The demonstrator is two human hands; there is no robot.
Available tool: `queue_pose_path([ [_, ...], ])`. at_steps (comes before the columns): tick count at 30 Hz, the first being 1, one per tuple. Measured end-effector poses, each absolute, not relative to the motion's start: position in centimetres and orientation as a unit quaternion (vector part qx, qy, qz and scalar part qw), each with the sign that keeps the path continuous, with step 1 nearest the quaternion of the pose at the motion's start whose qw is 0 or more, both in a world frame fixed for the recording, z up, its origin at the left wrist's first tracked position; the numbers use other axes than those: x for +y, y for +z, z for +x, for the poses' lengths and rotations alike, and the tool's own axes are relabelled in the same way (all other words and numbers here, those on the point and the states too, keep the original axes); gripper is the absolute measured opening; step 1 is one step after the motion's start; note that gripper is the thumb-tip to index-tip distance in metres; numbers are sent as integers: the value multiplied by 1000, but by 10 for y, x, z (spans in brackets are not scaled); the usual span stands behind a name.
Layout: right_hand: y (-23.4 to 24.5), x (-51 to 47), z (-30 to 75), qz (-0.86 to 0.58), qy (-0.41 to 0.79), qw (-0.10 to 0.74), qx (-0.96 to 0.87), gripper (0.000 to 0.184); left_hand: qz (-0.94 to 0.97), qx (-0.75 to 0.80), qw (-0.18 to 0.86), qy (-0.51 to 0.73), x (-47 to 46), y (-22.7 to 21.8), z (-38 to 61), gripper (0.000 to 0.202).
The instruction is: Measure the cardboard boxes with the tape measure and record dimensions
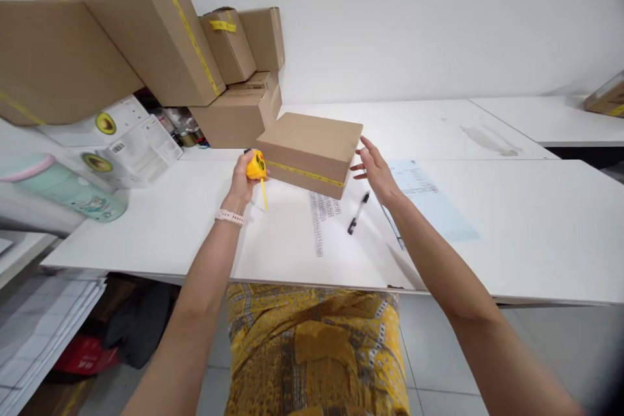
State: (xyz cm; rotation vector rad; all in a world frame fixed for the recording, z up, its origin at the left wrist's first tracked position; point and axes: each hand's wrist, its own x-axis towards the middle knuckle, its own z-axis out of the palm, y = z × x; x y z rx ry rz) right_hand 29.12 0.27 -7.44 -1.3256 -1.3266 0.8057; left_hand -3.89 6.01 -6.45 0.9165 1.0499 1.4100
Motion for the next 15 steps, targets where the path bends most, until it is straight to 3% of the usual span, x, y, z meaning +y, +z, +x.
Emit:
queue_pose_path([
  [4,-70,8,293,-579,302,526,-546,73,378,434,554,601,82,-52,-48,27],
  [10,-96,-3,283,-563,272,508,-592,75,373,426,589,577,74,-58,-43,38],
  [15,-61,2,288,-570,157,539,-600,68,412,351,596,593,51,-25,-37,46],
])
